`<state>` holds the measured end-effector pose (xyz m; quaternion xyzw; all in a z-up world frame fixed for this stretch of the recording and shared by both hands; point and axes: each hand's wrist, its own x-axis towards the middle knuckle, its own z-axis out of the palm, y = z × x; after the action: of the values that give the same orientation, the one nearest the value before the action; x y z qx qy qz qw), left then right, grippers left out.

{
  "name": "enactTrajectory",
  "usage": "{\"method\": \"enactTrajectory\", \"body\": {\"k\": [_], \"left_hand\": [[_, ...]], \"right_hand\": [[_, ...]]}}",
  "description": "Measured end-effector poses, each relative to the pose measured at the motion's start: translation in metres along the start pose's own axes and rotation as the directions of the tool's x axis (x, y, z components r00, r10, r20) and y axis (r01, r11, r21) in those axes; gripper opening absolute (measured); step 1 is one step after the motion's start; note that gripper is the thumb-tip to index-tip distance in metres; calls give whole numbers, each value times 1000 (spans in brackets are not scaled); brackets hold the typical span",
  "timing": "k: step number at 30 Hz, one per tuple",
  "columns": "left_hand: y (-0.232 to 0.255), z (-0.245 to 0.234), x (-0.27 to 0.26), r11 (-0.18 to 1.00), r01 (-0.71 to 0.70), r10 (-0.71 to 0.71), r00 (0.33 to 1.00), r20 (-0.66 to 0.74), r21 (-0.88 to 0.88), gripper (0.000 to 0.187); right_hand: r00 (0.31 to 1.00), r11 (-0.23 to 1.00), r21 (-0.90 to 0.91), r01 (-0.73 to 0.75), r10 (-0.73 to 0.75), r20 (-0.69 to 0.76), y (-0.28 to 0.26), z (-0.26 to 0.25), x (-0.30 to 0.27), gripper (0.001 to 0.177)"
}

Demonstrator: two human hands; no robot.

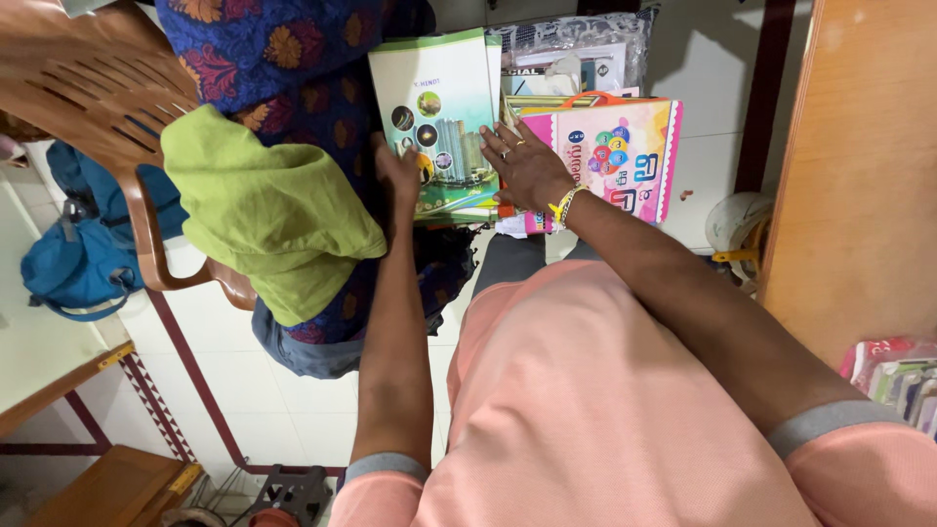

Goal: The person sorts various books and educational materials by picking them up from a pile on the left and placing them onto stacks on the wooden desk.

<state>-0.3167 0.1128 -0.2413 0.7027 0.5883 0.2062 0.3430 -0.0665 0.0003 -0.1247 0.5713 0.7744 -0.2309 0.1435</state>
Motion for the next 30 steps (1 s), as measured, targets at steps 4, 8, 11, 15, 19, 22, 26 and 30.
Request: {"method": "enactTrajectory", "body": {"k": [4,8,11,15,19,22,26,30], "left_hand": [[65,-39,-5,892,60,29,982,189,-449,36],[104,-58,-20,835,-4,109,981,159,-550,51],[123,-56,-27,750,33,74,988,133,-661,53],[156,-60,-30,709,126,18,980,196,-694,56],[192,-38,-23,610,249,-49,959,278,-752,62],[224,-4,-23,613,227,54,944,327,-757,66],[283,49,-37,659,206,213,871,442,-723,68],[353,119,-59,715,27,494,687,532,-699,72]], "right_hand": [[1000,995,100,-7,9,-27,3,5,-4,84],[998,947,320,-2,23,-62,4,7,-11,76],[969,854,517,55,79,-233,5,10,-26,75],[920,762,640,103,171,-352,9,10,-55,78],[822,524,845,103,434,-369,24,10,-92,72],[653,394,902,175,639,-406,32,17,-122,64],[290,278,931,237,894,-341,49,36,-175,50],[160,-123,862,491,986,50,66,61,-244,51]]}}
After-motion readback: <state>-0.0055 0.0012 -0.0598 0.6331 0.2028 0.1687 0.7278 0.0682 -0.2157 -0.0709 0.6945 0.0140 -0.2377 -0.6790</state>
